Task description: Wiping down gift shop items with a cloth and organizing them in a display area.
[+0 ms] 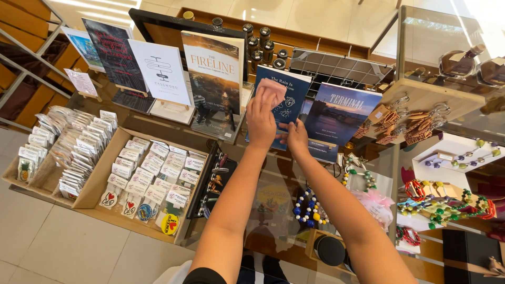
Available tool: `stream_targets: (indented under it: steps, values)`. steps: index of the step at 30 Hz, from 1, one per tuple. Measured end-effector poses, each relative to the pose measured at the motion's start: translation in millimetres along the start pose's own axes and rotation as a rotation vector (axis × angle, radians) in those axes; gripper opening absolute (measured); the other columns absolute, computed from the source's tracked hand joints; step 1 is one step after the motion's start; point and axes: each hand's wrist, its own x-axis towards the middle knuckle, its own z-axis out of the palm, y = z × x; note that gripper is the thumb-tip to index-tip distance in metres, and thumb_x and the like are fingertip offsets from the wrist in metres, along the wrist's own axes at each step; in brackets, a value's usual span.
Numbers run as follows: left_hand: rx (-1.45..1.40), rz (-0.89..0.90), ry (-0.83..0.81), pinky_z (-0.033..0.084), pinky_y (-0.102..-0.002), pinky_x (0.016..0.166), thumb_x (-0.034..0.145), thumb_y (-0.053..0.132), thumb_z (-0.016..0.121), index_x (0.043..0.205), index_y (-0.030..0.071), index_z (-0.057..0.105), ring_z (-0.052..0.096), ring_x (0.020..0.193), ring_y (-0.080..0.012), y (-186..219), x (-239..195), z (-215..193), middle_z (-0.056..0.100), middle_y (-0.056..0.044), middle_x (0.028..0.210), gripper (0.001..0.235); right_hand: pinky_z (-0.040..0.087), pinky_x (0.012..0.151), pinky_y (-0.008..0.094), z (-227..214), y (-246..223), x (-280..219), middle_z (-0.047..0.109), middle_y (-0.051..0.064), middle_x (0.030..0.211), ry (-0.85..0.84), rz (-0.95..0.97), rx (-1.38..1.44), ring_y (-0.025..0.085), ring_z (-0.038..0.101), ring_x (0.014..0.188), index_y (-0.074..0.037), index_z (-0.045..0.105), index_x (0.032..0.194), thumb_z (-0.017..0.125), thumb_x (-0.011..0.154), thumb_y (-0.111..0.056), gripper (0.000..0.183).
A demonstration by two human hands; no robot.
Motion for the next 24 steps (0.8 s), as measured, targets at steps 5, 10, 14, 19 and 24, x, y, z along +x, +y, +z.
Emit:
stream_targets:
  steps: [5, 10, 14, 19, 24]
  values:
    - [0.113, -0.075, -0.157, 0.05, -0.049, 0.096, 0.09, 0.007, 0.056, 0.13, 0.022, 0.065, 0.051, 0.125, -0.0351, -21, -50, 11, 0.052, -0.009, 0.147, 0.044, 0.066, 0.055, 0.03, -2, 11, 18, 0.073, 0.02, 0.115, 0.02, -0.016, -0.065, 0.028, 0.078, 0.076, 0.005, 0.044, 0.14, 0.035, 0.109, -0.018, 0.04]
    - [0.098, -0.176, -0.223, 0.05, -0.048, 0.093, 0.088, 0.007, 0.058, 0.121, 0.021, 0.071, 0.054, 0.118, -0.0336, -5, -50, 3, 0.059, -0.007, 0.138, 0.038, 0.063, 0.052, 0.03, -2, 11, 20, 0.075, 0.018, 0.111, 0.036, -0.022, -0.135, 0.025, 0.077, 0.067, 0.005, 0.051, 0.134, 0.035, 0.109, -0.017, 0.037]
    - [-0.023, -0.013, -0.001, 0.047, -0.047, 0.102, 0.094, 0.002, 0.052, 0.13, 0.02, 0.065, 0.051, 0.122, -0.0351, 32, 6, -4, 0.051, -0.011, 0.147, 0.042, 0.059, 0.053, 0.036, -13, 47, 39, 0.075, 0.017, 0.103, 0.095, -0.114, -0.305, 0.027, 0.074, 0.065, 0.001, 0.06, 0.126, 0.039, 0.109, -0.021, 0.035]
    - [-0.086, 0.109, 0.024, 0.049, -0.048, 0.099, 0.092, -0.004, 0.054, 0.127, 0.018, 0.066, 0.053, 0.12, -0.0378, 36, 7, 29, 0.053, -0.014, 0.143, 0.043, 0.055, 0.065, 0.046, -8, 42, 40, 0.073, 0.022, 0.103, 0.112, -0.15, -0.439, 0.036, 0.071, 0.08, 0.0, 0.065, 0.122, 0.041, 0.109, -0.024, 0.036]
    - [0.051, -0.05, -0.239, 0.054, -0.048, 0.091, 0.087, 0.016, 0.06, 0.116, 0.026, 0.072, 0.057, 0.114, -0.0329, 14, -40, 17, 0.061, -0.003, 0.136, 0.033, 0.049, 0.094, 0.058, -8, 8, 19, 0.068, 0.03, 0.115, 0.096, -0.115, -0.525, 0.05, 0.062, 0.112, 0.002, 0.064, 0.12, 0.041, 0.107, -0.025, 0.038]
